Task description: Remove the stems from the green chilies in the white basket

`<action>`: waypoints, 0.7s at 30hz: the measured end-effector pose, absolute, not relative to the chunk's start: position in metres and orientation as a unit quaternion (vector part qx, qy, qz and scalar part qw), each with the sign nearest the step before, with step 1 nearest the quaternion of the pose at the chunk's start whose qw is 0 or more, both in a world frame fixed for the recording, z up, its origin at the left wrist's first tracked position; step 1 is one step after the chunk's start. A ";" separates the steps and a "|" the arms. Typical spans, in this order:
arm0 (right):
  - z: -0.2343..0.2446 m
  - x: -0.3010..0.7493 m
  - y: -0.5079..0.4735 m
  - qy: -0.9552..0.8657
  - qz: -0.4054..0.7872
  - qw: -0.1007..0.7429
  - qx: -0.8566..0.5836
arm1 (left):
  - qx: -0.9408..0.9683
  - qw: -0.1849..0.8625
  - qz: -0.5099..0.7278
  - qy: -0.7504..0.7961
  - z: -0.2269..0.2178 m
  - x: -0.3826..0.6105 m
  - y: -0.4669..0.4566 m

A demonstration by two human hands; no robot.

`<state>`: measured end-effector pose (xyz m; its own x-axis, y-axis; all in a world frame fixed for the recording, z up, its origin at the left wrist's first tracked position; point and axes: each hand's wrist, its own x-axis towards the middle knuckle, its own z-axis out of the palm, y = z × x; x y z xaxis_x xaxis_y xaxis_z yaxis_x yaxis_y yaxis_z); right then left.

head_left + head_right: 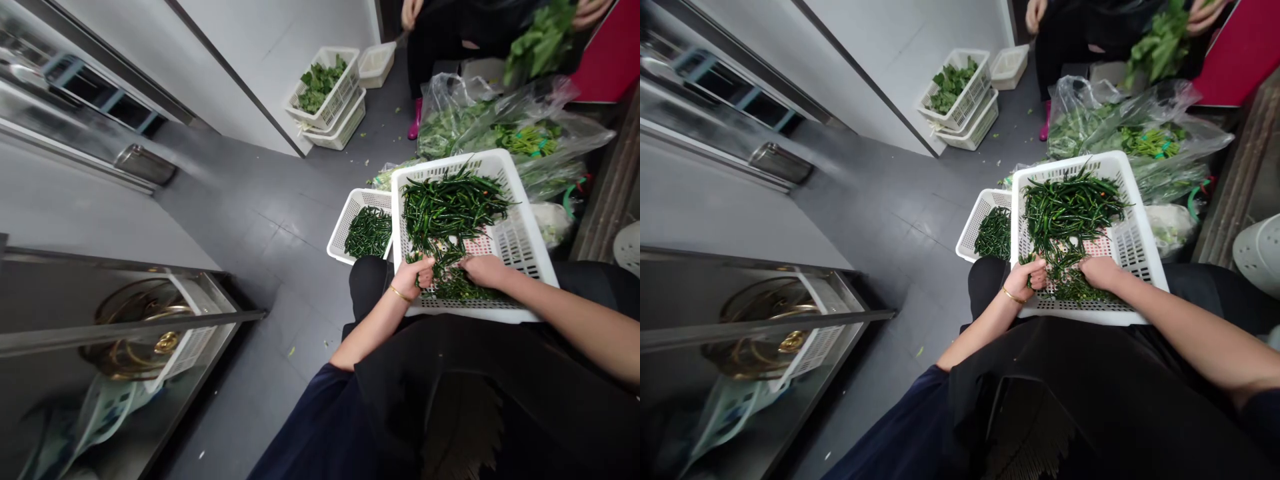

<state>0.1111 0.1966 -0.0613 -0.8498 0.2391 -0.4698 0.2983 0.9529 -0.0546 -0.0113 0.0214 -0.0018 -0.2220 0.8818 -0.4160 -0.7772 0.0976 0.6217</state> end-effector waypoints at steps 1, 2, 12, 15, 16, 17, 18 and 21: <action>-0.059 0.114 0.204 0.959 -0.079 0.230 0.147 | 0.063 0.613 0.663 0.425 -0.003 -0.011 0.022; -0.054 0.118 0.212 0.957 -0.108 0.220 0.153 | 0.063 0.603 0.658 0.446 -0.003 -0.011 0.023; -0.001 0.131 0.167 0.699 -0.662 0.092 0.256 | 0.134 0.527 0.614 0.572 -0.001 0.012 0.039; 0.001 0.123 0.150 0.751 -0.602 0.095 0.255 | 0.161 0.531 0.611 0.565 -0.001 0.013 0.039; 0.003 0.122 0.148 0.777 -0.570 0.094 0.250 | 0.164 0.530 0.610 0.566 -0.001 0.013 0.039; 0.004 0.121 0.147 0.794 -0.548 0.088 0.248 | 0.161 0.525 0.614 0.567 -0.002 0.012 0.039; 0.007 0.121 0.146 0.801 -0.540 0.079 0.246 | 0.150 0.516 0.624 0.568 -0.003 0.011 0.039; 0.014 0.128 0.145 0.773 -0.576 0.082 0.253 | 0.097 0.477 0.674 0.556 -0.004 0.007 0.039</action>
<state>0.1280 0.1454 0.0136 -0.8585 0.2964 -0.4184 0.4856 0.2078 -0.8491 0.0065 0.0393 -0.0041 -0.5264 0.7503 -0.3999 -0.5358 0.0725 0.8412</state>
